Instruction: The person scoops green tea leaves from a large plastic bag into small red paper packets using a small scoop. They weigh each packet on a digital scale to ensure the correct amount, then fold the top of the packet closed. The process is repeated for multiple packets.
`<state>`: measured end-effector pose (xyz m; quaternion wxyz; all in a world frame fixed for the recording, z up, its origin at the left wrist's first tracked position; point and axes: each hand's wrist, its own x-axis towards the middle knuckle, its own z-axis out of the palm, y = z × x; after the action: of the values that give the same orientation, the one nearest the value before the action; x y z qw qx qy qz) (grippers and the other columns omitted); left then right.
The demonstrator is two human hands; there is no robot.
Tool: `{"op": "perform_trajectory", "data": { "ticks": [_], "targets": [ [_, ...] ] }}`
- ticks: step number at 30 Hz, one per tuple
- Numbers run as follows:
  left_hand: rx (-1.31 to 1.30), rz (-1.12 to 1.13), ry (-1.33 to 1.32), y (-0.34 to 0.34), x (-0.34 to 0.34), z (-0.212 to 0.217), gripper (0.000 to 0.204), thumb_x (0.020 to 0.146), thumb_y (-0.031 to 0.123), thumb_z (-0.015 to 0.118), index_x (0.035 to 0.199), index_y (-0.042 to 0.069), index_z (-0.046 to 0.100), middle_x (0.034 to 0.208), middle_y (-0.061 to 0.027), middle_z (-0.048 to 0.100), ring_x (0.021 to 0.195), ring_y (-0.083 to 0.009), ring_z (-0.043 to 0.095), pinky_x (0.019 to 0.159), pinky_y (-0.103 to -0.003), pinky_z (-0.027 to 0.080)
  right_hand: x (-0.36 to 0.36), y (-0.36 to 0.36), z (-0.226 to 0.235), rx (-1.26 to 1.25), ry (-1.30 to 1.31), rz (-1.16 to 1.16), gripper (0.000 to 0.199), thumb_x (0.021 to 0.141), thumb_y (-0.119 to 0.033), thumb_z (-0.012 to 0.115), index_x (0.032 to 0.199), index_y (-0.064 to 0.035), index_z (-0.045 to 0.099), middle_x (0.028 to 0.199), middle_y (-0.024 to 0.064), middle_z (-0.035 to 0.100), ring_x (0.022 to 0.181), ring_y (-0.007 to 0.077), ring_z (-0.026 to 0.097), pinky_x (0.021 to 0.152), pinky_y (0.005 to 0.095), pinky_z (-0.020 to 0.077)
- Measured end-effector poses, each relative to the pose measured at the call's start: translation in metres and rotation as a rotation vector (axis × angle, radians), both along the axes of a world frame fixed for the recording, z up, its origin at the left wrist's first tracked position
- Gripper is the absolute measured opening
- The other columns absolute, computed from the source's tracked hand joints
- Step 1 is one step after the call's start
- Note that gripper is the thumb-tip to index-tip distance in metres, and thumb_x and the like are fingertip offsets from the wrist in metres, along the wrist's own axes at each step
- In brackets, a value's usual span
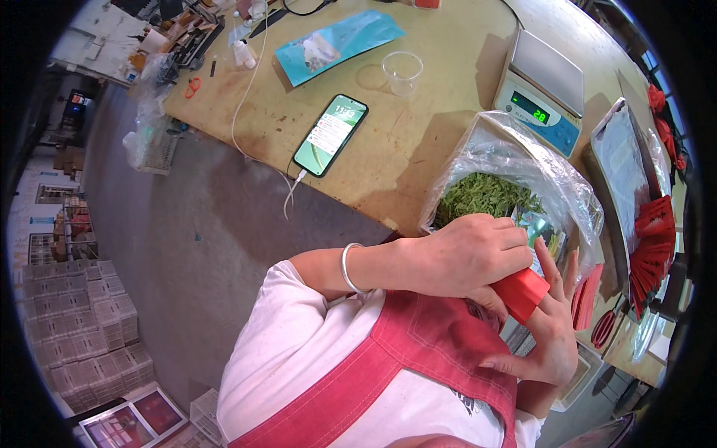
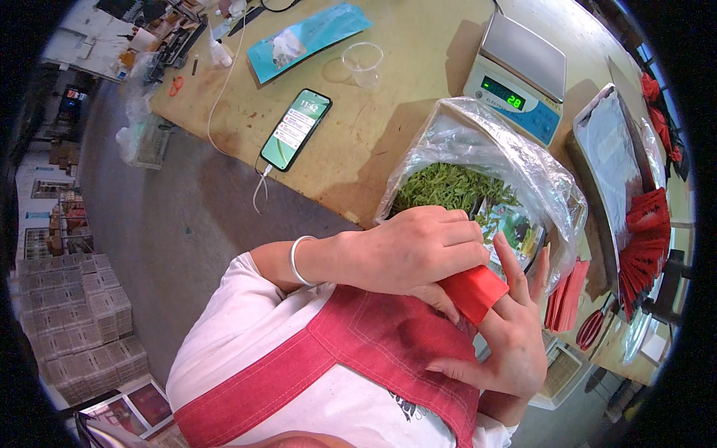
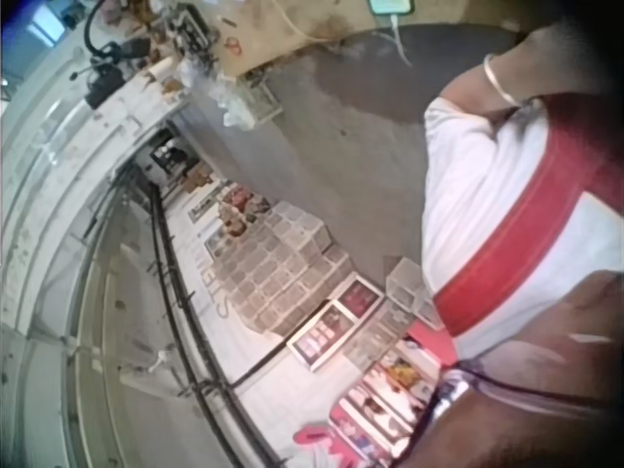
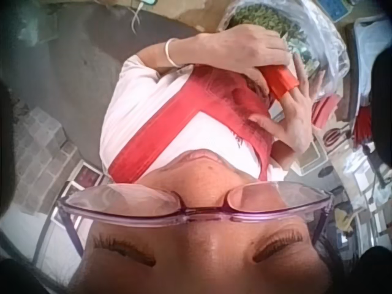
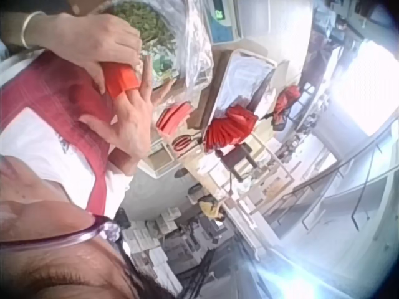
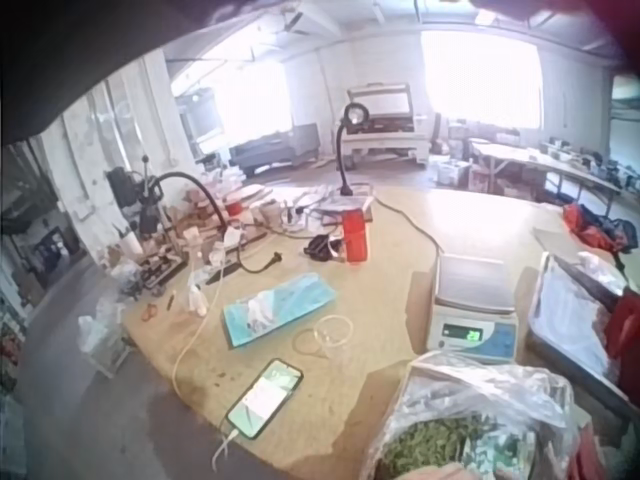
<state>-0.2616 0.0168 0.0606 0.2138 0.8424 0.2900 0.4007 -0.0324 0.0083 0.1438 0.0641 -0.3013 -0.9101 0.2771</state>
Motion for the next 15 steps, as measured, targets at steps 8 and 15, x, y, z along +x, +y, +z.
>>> {"op": "perform_trajectory", "data": {
  "ticks": [8,15],
  "targets": [
    [-0.035,0.040,0.049,-0.004,0.004,0.007,0.076,0.068,0.044,0.092,0.125,0.005,0.063,0.115,-0.0141,0.065,0.102,-0.0340,0.065,0.087,-0.044,0.053,0.013,0.008,-0.011,-0.022,0.114,0.013,0.061,0.075,-0.061,0.085,0.084,-0.0027,0.071,0.088,0.0162,0.069,0.150,0.0481,0.040,0.123,0.0724,-0.0014],
    [-0.138,0.135,0.088,0.001,-0.032,0.002,0.077,0.065,0.046,0.094,0.123,0.003,0.065,0.113,-0.0140,0.066,0.103,-0.0334,0.065,0.090,-0.043,0.053,0.060,-0.013,-0.005,-0.013,0.282,-0.297,0.046,0.083,-0.031,0.085,0.121,-0.0072,0.074,0.124,0.0103,0.075,0.130,0.0353,0.064,0.123,0.0609,0.0256]
  ]
}}
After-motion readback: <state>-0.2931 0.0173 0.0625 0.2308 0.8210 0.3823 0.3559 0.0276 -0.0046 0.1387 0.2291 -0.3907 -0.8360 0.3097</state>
